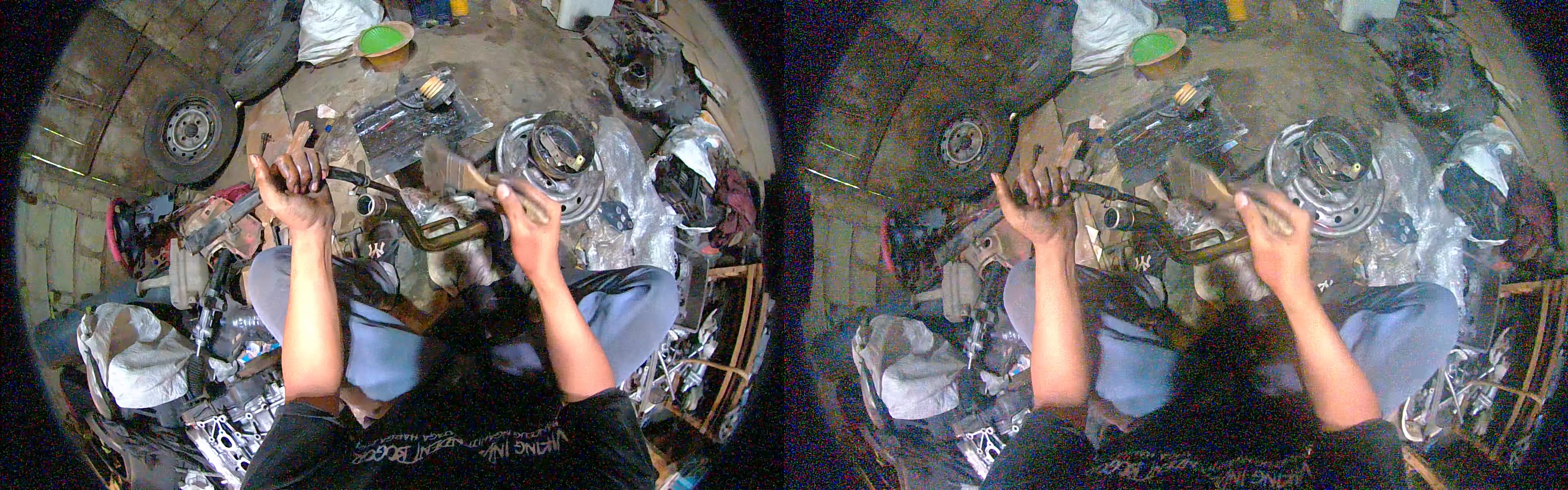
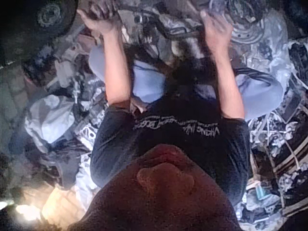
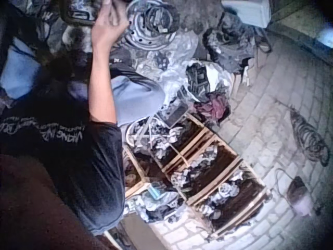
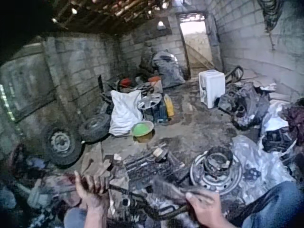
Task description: The person sits on the floor and works on a curved metal pipe. They use a hammer to strike the pipe, scrape its surface with a tool, and apply liquid from a plastic bottle. The person continues to hammer and scrape the pipe repeatedly.
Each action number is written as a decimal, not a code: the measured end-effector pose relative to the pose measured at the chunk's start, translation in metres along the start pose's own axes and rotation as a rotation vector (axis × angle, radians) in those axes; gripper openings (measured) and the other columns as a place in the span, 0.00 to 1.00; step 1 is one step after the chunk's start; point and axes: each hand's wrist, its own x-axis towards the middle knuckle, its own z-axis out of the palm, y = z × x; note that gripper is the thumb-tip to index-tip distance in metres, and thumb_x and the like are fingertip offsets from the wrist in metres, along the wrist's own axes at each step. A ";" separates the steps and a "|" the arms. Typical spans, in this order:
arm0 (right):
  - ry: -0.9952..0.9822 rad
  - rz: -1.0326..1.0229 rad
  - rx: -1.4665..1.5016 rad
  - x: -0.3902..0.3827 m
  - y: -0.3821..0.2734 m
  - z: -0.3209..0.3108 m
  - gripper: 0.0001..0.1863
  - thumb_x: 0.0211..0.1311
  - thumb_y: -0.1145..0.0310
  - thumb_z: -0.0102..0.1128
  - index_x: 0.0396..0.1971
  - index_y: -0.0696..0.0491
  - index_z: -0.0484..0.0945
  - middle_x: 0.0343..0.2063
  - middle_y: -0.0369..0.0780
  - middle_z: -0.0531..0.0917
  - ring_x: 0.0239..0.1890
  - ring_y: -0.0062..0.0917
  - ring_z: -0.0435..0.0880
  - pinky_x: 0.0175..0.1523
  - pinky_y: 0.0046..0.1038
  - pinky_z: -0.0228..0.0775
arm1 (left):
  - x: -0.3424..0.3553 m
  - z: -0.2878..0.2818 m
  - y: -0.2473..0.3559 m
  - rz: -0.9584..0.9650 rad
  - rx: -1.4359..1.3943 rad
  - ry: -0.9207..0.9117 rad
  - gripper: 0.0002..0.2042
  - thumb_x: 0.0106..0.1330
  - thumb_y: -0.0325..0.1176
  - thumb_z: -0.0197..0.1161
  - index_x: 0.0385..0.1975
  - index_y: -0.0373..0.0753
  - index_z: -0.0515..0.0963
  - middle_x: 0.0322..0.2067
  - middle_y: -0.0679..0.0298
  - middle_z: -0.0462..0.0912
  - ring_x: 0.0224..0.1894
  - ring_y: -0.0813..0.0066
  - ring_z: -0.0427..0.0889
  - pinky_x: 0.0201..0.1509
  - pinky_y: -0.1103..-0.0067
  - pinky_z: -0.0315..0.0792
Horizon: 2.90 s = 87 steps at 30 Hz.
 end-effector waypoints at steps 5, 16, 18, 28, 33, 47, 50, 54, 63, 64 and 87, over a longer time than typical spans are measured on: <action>0.073 0.037 -0.149 -0.027 0.048 -0.006 0.11 0.66 0.69 0.57 0.40 0.61 0.82 0.34 0.36 0.83 0.36 0.18 0.78 0.45 0.21 0.70 | -0.004 -0.003 0.000 -0.015 -0.022 -0.059 0.26 0.65 0.60 0.53 0.13 0.48 0.59 0.12 0.72 0.55 0.15 0.77 0.56 0.33 0.78 0.64; -0.242 -0.157 -0.111 -0.054 0.050 0.054 0.09 0.60 0.71 0.61 0.39 0.58 0.80 0.34 0.45 0.83 0.34 0.39 0.82 0.37 0.36 0.74 | -0.010 -0.005 -0.003 0.050 -0.047 -0.059 0.26 0.70 0.55 0.48 0.11 0.48 0.58 0.11 0.72 0.56 0.14 0.75 0.57 0.27 0.76 0.62; -0.098 -0.394 -0.277 -0.063 0.052 0.062 0.08 0.60 0.70 0.64 0.35 0.59 0.80 0.32 0.48 0.84 0.33 0.37 0.84 0.40 0.31 0.74 | -0.012 -0.005 -0.004 0.099 -0.004 -0.036 0.30 0.73 0.54 0.39 0.06 0.49 0.50 0.07 0.71 0.49 0.11 0.76 0.48 0.22 0.77 0.50; -0.054 -0.429 -0.277 -0.112 0.090 0.087 0.13 0.59 0.79 0.56 0.44 0.57 0.77 0.39 0.47 0.82 0.39 0.41 0.82 0.45 0.35 0.74 | -0.019 -0.041 0.002 0.096 -0.018 -0.046 0.28 0.72 0.55 0.41 0.08 0.49 0.54 0.07 0.72 0.51 0.11 0.77 0.50 0.20 0.78 0.52; -0.164 -0.273 -0.142 -0.119 0.050 0.101 0.13 0.56 0.79 0.56 0.43 0.56 0.79 0.47 0.48 0.81 0.49 0.42 0.82 0.53 0.35 0.73 | -0.019 -0.051 0.002 0.073 0.041 0.021 0.30 0.70 0.58 0.43 0.07 0.49 0.52 0.06 0.72 0.51 0.11 0.78 0.50 0.21 0.79 0.53; -0.093 0.016 -0.099 -0.141 0.085 0.114 0.12 0.61 0.75 0.53 0.42 0.60 0.80 0.42 0.50 0.81 0.45 0.42 0.82 0.51 0.36 0.72 | -0.019 -0.048 0.000 0.091 0.047 0.101 0.29 0.71 0.55 0.44 0.07 0.49 0.53 0.07 0.71 0.51 0.12 0.77 0.50 0.22 0.78 0.53; -0.177 -0.142 0.080 -0.145 0.058 0.120 0.12 0.60 0.76 0.53 0.42 0.60 0.80 0.45 0.51 0.81 0.49 0.42 0.81 0.55 0.36 0.71 | -0.020 -0.050 0.001 0.096 0.063 0.035 0.29 0.71 0.54 0.45 0.07 0.49 0.52 0.07 0.71 0.50 0.12 0.77 0.50 0.23 0.78 0.53; -0.092 -0.113 -0.003 -0.150 0.069 0.122 0.11 0.59 0.78 0.54 0.40 0.59 0.81 0.47 0.51 0.80 0.48 0.42 0.82 0.54 0.36 0.72 | -0.023 -0.034 -0.003 0.116 0.082 -0.022 0.28 0.71 0.54 0.45 0.08 0.49 0.52 0.07 0.71 0.49 0.12 0.77 0.49 0.22 0.78 0.53; -0.071 -0.279 -0.147 -0.137 0.050 0.104 0.11 0.60 0.69 0.52 0.40 0.54 0.79 0.39 0.51 0.81 0.40 0.49 0.80 0.50 0.48 0.70 | -0.019 -0.019 -0.005 0.097 0.099 0.085 0.28 0.72 0.50 0.43 0.07 0.49 0.50 0.07 0.70 0.50 0.13 0.75 0.50 0.24 0.76 0.53; 0.019 -0.280 -0.345 -0.144 0.083 0.102 0.06 0.59 0.77 0.53 0.34 0.58 0.79 0.36 0.50 0.84 0.38 0.41 0.84 0.48 0.34 0.75 | -0.016 -0.013 -0.009 0.071 0.072 0.096 0.28 0.71 0.50 0.44 0.07 0.49 0.50 0.07 0.70 0.49 0.13 0.75 0.50 0.24 0.76 0.53; 0.050 -0.006 -0.179 -0.135 0.090 0.082 0.13 0.65 0.74 0.49 0.45 0.63 0.79 0.40 0.50 0.84 0.43 0.36 0.84 0.51 0.33 0.73 | 0.001 0.016 -0.027 0.058 -0.064 0.229 0.22 0.71 0.46 0.51 0.14 0.48 0.58 0.10 0.73 0.52 0.11 0.81 0.51 0.17 0.79 0.51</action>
